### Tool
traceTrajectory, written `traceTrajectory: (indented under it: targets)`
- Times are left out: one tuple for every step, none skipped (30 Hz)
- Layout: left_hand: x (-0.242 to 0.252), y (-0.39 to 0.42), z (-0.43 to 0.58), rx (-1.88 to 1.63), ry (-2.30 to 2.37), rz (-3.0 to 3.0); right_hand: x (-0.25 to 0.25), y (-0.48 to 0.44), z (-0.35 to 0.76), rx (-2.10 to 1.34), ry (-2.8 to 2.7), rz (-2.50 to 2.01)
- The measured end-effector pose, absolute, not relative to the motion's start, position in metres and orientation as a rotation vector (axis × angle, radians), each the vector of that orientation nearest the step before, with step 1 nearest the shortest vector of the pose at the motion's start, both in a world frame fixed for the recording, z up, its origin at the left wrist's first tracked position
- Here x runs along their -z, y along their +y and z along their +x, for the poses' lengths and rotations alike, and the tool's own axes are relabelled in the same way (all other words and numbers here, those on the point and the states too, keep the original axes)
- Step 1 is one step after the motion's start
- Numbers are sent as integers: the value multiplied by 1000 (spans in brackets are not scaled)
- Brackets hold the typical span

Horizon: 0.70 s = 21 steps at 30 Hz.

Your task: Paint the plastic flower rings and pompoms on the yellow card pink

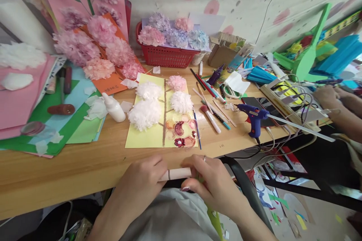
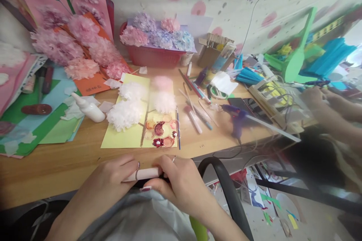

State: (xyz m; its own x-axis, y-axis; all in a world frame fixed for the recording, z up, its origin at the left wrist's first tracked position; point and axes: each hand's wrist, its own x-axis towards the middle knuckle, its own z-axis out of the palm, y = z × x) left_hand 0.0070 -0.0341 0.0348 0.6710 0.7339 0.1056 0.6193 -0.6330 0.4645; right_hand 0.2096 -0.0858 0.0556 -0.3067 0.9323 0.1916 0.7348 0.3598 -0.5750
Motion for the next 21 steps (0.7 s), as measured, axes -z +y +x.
traceTrajectory:
  targets:
    - [-35,-34,7,-365,1059,2460,-56,-86,210,-547,-2158,-1373]
    - [-35,-34,7,-329,1060,2442,-56,-86,210,-556,-2169,-1323]
    - [-36,-34,8,-293,1062,2447,-56,-87,210,-549,-2168,-1311]
    - [-36,-34,9,-254,1055,2471,-54,-88,209,-513,-2152,-1340]
    - [-36,-35,11,-221,1049,2505,-52,-88,209,-461,-2129,-1393]
    - [-35,-36,13,-194,1047,2534,-51,-88,209,-408,-2113,-1448]
    - [-35,-37,14,-172,1048,2543,-49,-87,209,-359,-2106,-1489]
    - [-35,-37,15,-158,1050,2525,-49,-85,210,-323,-2110,-1504]
    - [-36,-37,15,-154,1065,2478,-51,-83,210,-299,-2129,-1489]
    - [-36,-37,15,-157,1092,2412,-53,-81,210,-281,-2163,-1441]
    - [-37,-37,14,-159,1115,2336,-56,-78,210,-260,-2205,-1375]
    - [-38,-37,13,-163,1119,2266,-58,-76,209,-227,-2238,-1306]
    - [-39,-36,12,-173,1115,2219,-60,-74,207,-189,-2261,-1244]
    - [-41,-36,11,-184,1104,2199,-61,-73,205,-151,-2273,-1198]
    - [-42,-36,10,-198,1090,2212,-61,-72,202,-122,-2272,-1180]
    - [-43,-36,10,-219,1084,2254,-60,-70,199,-102,-2258,-1188]
    - [-43,-36,10,-246,1082,2314,-57,-69,196,-98,-2237,-1205]
    - [-44,-36,9,-285,1088,2381,-53,-67,193,-104,-2215,-1217]
    - [-45,-36,8,-328,1098,2440,-50,-64,189,-116,-2185,-1216]
    - [-45,-35,6,-374,1118,2482,-48,-61,185,-144,-2151,-1210]
    - [-47,-34,2,-415,1152,2494,-47,-58,182,-196,-2117,-1200]
